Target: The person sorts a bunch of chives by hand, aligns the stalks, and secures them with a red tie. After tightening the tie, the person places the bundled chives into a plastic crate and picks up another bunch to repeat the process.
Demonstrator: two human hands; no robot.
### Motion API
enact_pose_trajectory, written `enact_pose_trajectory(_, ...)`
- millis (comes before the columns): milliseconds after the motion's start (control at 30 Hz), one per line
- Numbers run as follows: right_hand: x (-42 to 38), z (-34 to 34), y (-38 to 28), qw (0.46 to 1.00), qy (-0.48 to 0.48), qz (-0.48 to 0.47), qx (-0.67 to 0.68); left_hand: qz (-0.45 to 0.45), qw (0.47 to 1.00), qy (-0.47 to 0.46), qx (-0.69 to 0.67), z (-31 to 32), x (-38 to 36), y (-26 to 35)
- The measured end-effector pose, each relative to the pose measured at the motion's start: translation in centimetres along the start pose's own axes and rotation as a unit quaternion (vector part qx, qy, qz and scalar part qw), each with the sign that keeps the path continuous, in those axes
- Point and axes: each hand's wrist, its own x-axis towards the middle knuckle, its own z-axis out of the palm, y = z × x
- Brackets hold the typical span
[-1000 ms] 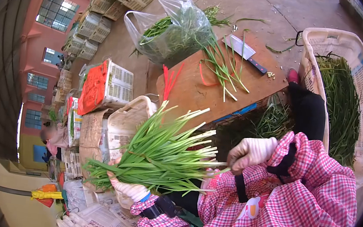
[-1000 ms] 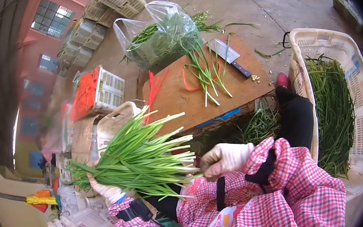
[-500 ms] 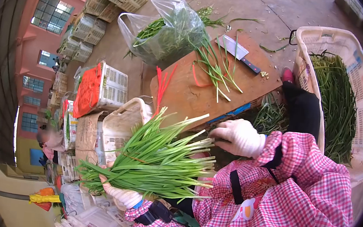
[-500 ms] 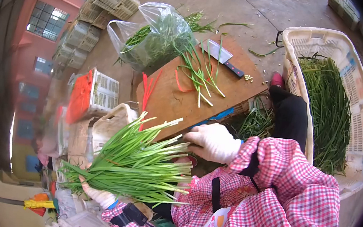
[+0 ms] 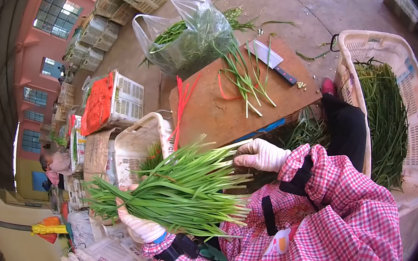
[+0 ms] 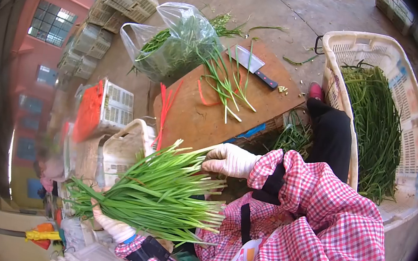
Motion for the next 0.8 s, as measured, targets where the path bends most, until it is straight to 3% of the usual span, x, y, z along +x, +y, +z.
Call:
enact_pose_trajectory(133, -0.1, 0.1, 0.4, 0.999, -0.001, -0.008, -0.05, 0.017, 0.999, 0.032, 0.016, 0.7, -0.4, -0.6)
enact_pose_trajectory(200, -0.1, 0.5, 0.5, 0.997, 0.011, -0.045, -0.054, 0.012, 1.0, 0.02, 0.02, 0.8, -0.4, -0.6)
enact_pose_trajectory(267, 0.1, 0.9, 0.4, 0.97, 0.078, -0.145, -0.18, 0.008, 1.0, 0.006, 0.021, 0.9, -0.4, -0.9)
enact_pose_trajectory(300, -0.2, 0.9, 0.2, 0.97, 0.057, -0.108, -0.211, 0.004, 1.0, -0.009, 0.022, 0.9, -0.3, -1.0)
enact_pose_trajectory(500, -1.7, 1.2, -1.4, 0.923, 0.084, -0.144, -0.347, 0.015, 1.0, 0.012, 0.004, 0.6, -0.4, -1.0)
enact_pose_trajectory(600, -1.9, 1.6, -1.0, 0.917, 0.079, -0.14, -0.365, -0.012, 1.0, 0.021, -0.016, 1.1, -0.9, -1.1)
enact_pose_trajectory(733, -1.6, 2.2, -0.9, 0.9, 0.113, -0.219, -0.361, 0.005, 0.997, 0.024, -0.066, 0.5, -0.4, -1.2)
enact_pose_trajectory(800, -1.4, 2.6, -0.9, 0.894, 0.124, -0.2, -0.382, 0.025, 0.999, 0.012, -0.041, 0.3, -0.1, -1.3)
